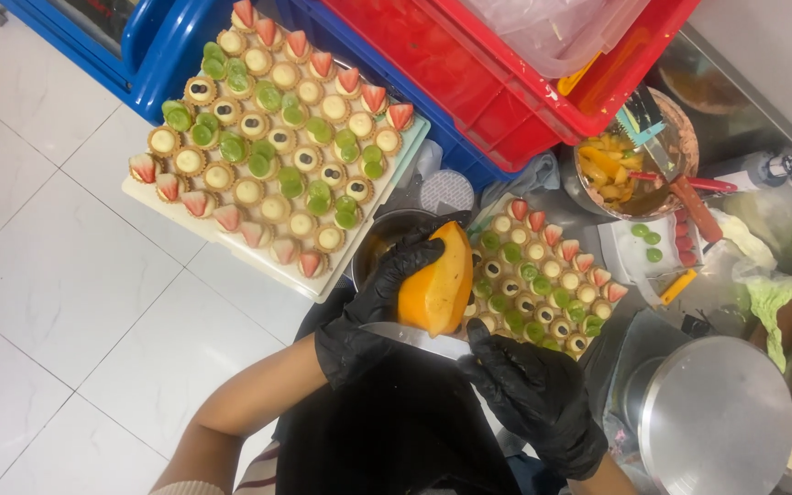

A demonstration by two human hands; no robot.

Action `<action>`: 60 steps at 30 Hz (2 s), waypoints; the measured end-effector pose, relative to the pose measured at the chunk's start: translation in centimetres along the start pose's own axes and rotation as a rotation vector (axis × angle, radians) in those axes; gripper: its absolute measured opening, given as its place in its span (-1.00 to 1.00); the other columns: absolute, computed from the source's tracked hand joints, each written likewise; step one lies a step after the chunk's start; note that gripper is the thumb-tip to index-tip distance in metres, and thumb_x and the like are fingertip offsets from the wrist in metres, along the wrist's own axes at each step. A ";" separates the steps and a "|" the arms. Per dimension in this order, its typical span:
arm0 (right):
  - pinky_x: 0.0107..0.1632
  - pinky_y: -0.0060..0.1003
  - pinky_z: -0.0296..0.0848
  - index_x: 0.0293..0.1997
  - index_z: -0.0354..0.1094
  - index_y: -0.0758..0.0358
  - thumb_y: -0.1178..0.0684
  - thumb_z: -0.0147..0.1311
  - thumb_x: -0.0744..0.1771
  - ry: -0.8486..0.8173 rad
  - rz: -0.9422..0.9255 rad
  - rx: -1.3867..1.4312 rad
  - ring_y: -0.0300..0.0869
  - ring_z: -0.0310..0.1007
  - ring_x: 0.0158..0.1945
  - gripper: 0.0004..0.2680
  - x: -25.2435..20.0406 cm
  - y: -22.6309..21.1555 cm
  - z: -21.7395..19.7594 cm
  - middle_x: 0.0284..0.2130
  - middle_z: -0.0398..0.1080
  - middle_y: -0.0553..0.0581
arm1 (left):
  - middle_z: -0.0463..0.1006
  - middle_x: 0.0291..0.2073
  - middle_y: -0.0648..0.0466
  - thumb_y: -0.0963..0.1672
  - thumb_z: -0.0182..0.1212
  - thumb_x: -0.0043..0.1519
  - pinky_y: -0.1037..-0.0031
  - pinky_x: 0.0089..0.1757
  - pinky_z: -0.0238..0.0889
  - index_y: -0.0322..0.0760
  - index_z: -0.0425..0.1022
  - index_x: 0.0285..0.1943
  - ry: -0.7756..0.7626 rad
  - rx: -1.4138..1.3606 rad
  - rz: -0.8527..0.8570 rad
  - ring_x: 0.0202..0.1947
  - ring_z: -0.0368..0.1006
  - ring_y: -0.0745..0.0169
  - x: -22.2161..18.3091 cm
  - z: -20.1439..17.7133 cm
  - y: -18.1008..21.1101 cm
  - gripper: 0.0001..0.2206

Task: The recorder uses a knife to peel and slice a mango into small pieces and then places the pieces onto small tarts/desserts.

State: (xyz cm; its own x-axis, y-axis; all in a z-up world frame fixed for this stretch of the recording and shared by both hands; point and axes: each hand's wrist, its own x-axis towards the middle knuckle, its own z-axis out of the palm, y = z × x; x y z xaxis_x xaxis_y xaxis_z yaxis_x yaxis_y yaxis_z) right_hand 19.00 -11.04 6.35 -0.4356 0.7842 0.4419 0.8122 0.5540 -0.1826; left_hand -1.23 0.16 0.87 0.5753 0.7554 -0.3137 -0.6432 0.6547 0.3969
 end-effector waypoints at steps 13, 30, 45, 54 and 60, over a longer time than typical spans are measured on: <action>-0.23 -0.25 0.55 0.01 0.49 0.16 0.15 0.31 0.25 -0.005 -0.088 0.126 -0.10 0.58 -0.11 -0.75 2.5 -0.4 -0.6 -0.01 0.52 0.18 | 0.27 0.37 -0.12 -0.12 0.33 0.31 0.34 0.24 0.33 -0.25 0.25 0.45 -0.285 0.628 0.476 0.34 0.29 0.08 -1.6 -1.8 -0.4 -0.48; -0.06 -0.24 0.61 0.05 0.45 0.36 0.13 0.31 0.24 -0.018 0.241 0.444 -0.04 0.66 -0.09 -0.70 2.0 0.8 -0.6 -0.08 0.57 0.22 | 0.56 0.05 -0.08 -0.09 0.13 0.41 0.41 0.01 0.46 -0.46 0.30 0.40 -0.161 0.043 -0.219 -0.02 0.55 0.16 -2.8 -3.6 -1.5 -0.57; -0.28 -0.32 0.48 0.33 0.44 0.23 0.28 0.19 0.32 -0.291 0.932 0.974 -0.15 0.48 -0.39 -0.62 0.1 3.1 0.2 -0.17 0.62 0.18 | 0.53 0.13 -0.03 -0.11 0.13 0.37 0.40 0.08 0.39 -0.33 0.37 0.37 -0.014 0.085 -0.257 0.09 0.49 0.19 -3.2 -3.5 -2.4 -0.61; 0.08 -0.37 0.45 0.21 0.44 0.30 0.32 0.09 0.30 -0.241 0.875 1.208 -0.11 0.54 0.03 -0.67 -1.6 6.3 3.7 -0.02 0.56 0.23 | 0.55 0.08 -0.11 -0.09 0.15 0.37 0.34 0.04 0.42 -0.37 0.34 0.37 -0.005 0.008 -0.382 0.04 0.51 0.09 -2.3 -1.2 -2.1 -0.58; -0.50 -0.49 0.03 -0.20 0.14 0.11 -0.22 -0.03 0.45 0.867 0.719 2.299 -0.42 -0.04 -0.59 -0.75 -1.4 16.3 7.9 -0.46 0.21 -0.11 | 0.59 0.04 -0.09 -0.10 0.21 0.26 0.32 0.01 0.46 -0.33 0.39 0.35 0.163 -0.071 -0.365 -0.01 0.55 0.07 -1.8 0.3 -1.0 -0.54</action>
State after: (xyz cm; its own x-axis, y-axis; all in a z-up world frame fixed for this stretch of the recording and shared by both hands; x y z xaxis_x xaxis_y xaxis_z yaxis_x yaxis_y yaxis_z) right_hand 29.80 -0.89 -4.20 0.1902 0.9777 -0.0886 -0.9429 0.1568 -0.2939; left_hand -1.46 -1.91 1.34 0.6884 0.4638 -0.5577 -0.4481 0.8765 0.1759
